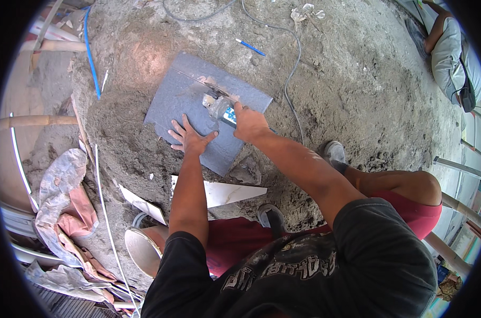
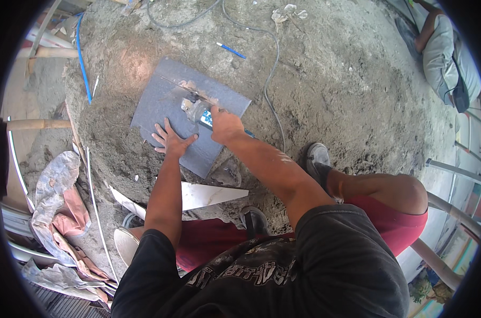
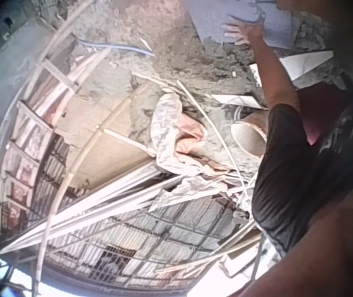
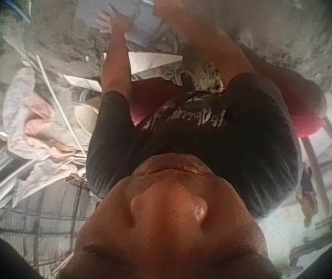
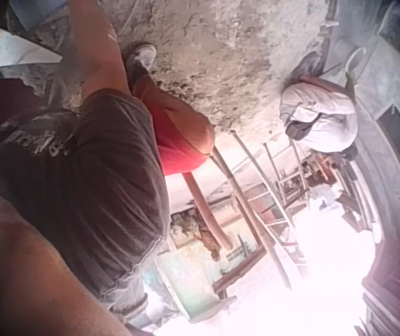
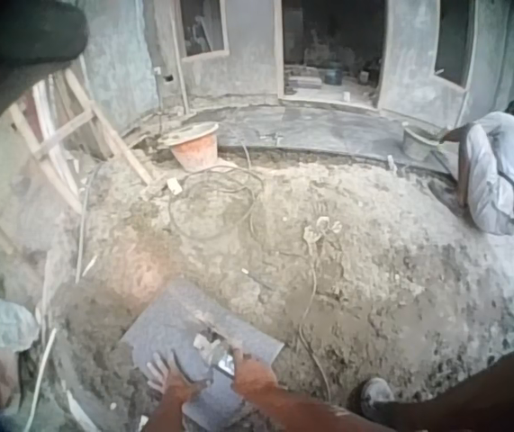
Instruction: The person cuts a tile using an angle grinder, grinds the edges of the cut piece, and submerges it into a basin of water before picking up the remaining tile piece.
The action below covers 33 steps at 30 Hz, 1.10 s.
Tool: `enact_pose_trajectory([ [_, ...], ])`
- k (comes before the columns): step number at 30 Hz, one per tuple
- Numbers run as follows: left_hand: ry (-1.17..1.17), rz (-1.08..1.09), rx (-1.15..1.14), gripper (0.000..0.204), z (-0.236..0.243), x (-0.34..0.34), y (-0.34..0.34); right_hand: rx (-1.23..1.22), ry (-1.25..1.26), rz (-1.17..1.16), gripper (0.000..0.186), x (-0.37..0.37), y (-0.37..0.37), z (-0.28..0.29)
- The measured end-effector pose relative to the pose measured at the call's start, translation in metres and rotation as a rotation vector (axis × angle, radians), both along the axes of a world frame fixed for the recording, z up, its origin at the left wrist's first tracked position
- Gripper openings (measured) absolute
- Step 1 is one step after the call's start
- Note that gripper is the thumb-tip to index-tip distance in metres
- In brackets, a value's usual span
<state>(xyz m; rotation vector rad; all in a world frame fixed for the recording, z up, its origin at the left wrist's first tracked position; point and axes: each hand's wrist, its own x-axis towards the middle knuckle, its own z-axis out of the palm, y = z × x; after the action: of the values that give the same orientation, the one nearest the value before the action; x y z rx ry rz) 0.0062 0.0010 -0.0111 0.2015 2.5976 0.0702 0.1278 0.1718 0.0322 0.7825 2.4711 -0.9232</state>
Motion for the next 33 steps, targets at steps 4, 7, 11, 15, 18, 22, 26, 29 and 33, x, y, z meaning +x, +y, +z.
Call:
enact_pose_trajectory([
  [4, -0.02, 0.009, -0.022, 0.144, 0.004, 0.003, 0.006, 0.005, -0.012, -0.003, 0.055, 0.002, 0.001, -0.004],
  [7, -0.012, 0.013, -0.015, 0.143, 0.005, 0.001, 0.004, 0.003, -0.001, 0.005, 0.056, 0.003, 0.001, -0.002],
  [11, -0.01, 0.012, -0.01, 0.143, 0.006, 0.002, 0.005, 0.02, 0.002, 0.018, 0.056, 0.006, 0.002, -0.002],
  [15, -0.007, 0.01, -0.008, 0.142, 0.006, 0.003, 0.004, 0.029, 0.012, 0.026, 0.056, 0.008, 0.001, -0.001],
  [18, -0.004, 0.01, -0.009, 0.142, 0.005, 0.003, 0.004, 0.028, -0.001, 0.016, 0.056, 0.008, 0.0, -0.001],
  [22, -0.013, 0.011, -0.012, 0.142, 0.005, 0.003, 0.005, 0.033, 0.001, 0.015, 0.056, 0.01, 0.001, -0.001],
  [26, -0.012, 0.017, -0.018, 0.142, 0.005, 0.002, 0.004, 0.017, -0.01, 0.009, 0.056, 0.01, 0.0, 0.001],
  [29, -0.012, 0.015, -0.02, 0.143, 0.006, 0.002, 0.005, 0.014, -0.008, 0.001, 0.057, 0.012, 0.001, 0.0],
  [33, -0.008, 0.007, -0.007, 0.143, 0.006, 0.002, 0.004, 0.021, -0.01, -0.002, 0.059, 0.013, 0.0, -0.002],
])
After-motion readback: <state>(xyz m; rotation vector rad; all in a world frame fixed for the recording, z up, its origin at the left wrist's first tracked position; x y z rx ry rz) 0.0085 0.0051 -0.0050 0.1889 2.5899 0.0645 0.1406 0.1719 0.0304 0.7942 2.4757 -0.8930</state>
